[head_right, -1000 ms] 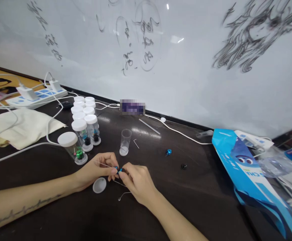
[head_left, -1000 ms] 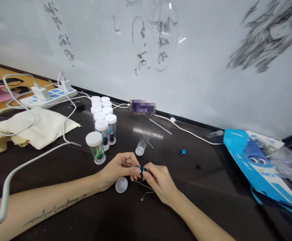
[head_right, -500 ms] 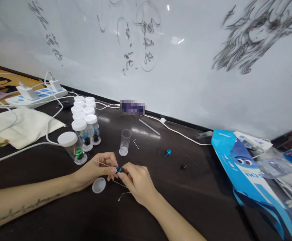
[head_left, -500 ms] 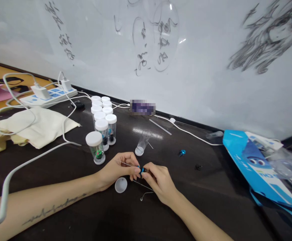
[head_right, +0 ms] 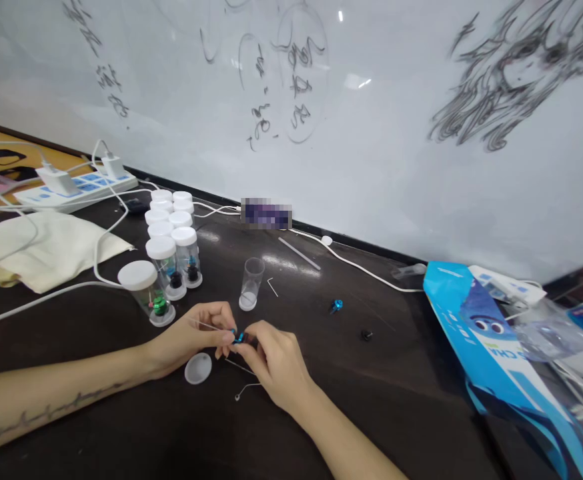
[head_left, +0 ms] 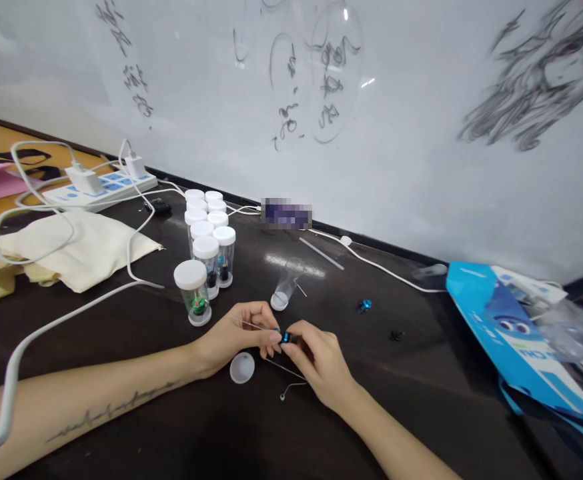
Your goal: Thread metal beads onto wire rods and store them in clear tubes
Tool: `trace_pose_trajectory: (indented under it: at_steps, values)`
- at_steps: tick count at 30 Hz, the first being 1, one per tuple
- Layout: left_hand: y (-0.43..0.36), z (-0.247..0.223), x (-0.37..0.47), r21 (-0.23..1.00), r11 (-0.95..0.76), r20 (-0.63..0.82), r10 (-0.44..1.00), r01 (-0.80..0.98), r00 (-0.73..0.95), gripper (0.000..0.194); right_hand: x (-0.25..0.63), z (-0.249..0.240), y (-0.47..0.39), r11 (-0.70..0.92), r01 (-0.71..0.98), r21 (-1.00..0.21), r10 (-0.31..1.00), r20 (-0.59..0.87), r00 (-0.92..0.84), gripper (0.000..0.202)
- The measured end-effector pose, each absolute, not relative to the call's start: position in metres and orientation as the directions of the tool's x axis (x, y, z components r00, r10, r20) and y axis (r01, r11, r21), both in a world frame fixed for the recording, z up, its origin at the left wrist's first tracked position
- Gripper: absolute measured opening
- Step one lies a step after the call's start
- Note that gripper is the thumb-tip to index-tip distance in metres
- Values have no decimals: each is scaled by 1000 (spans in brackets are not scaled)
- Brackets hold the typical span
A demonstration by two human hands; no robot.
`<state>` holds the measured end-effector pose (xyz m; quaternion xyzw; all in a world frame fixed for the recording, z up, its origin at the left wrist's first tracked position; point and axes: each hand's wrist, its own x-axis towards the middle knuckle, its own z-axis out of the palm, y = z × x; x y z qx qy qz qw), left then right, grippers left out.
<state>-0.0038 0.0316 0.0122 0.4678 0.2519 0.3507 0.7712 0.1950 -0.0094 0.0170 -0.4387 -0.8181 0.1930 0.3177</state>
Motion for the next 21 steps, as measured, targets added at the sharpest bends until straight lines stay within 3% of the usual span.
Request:
trace_pose_trajectory:
  at_steps: [6, 11, 15, 21]
  values:
    - [32, 13, -4, 892, 315, -52, 783, -324, 620, 24, 195, 16, -10, 525, 602, -602, 851, 338, -403, 17]
    - [31, 12, -4, 905, 322, -78, 768, -279, 635, 25, 195, 16, -8, 561, 616, -553, 827, 343, -446, 29]
    - [32, 13, -4, 895, 318, -57, 777, -313, 627, 23, 194, 17, -9, 533, 601, -596, 845, 341, -411, 17]
    - [31, 13, -4, 896, 335, -79, 767, -292, 637, 24, 195, 17, -10, 561, 597, -573, 827, 349, -441, 20]
